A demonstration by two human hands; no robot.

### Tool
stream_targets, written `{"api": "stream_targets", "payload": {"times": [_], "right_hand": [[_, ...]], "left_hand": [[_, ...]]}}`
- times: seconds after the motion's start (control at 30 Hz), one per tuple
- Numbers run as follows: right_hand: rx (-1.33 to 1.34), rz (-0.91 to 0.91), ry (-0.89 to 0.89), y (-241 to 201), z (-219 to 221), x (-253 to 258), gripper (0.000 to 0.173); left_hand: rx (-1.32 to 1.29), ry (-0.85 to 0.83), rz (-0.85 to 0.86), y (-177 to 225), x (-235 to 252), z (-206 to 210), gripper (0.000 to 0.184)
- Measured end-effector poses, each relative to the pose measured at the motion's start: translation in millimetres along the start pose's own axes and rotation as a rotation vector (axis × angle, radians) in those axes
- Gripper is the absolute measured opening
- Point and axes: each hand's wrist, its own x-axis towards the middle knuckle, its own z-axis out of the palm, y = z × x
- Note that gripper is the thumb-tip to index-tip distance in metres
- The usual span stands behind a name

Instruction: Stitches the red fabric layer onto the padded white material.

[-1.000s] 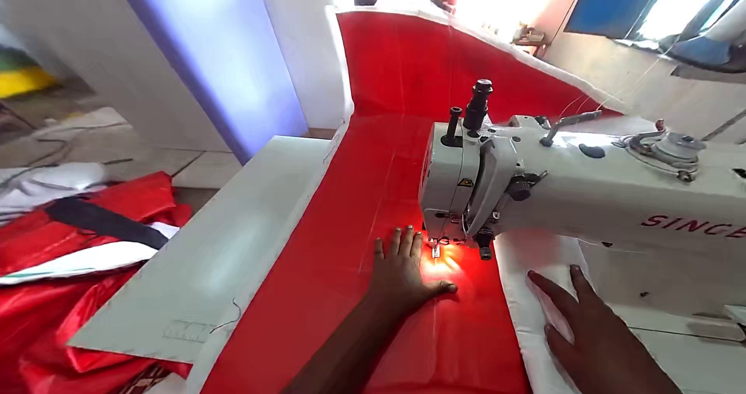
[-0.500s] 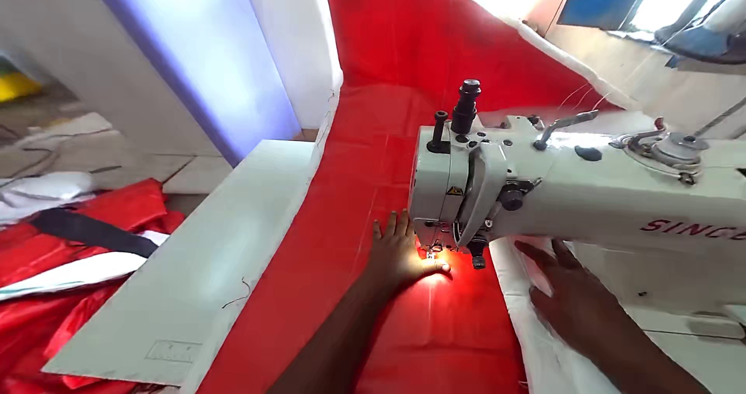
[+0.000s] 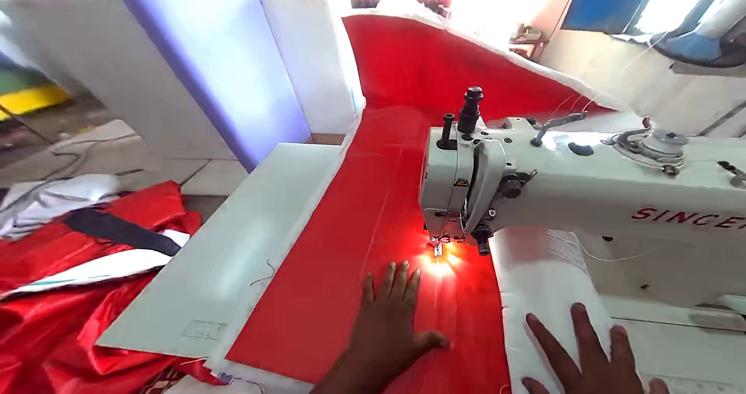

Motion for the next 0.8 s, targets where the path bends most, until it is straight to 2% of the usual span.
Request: {"api": "stream_targets", "payload": {"times": [0.07,0.23,0.33,0.67,0.8], "right_hand": [[-0.006,-0.004,0.036,5.3,10.1,-5.3,0.062],[-0.083,-0.015,0.248,10.8,32.0,4.5,0.059],[-0.068,-0.011,0.257,14.9,32.2,11.6,0.059],[-0.061,0.016,0.267,17.1,30.3,38.4,0.059],[-0.039,-0.004,0.306,26.0,33.0,54.8,0.056]], "left_hand": [[0.007,0.064,0.019,-0.3,-12.2,6.7,0.118],[0.025,0.033,-0.004,1.7,-5.4,4.5,0.123],[0.038,-0.026,-0.027,3.0,3.2,0.4,0.126],[0.047,-0.057,-0.056,-1.8,35.8,-9.6,0.125],[0.021,0.000,-0.045,-3.4,48.2,-7.5,0.124]]}}
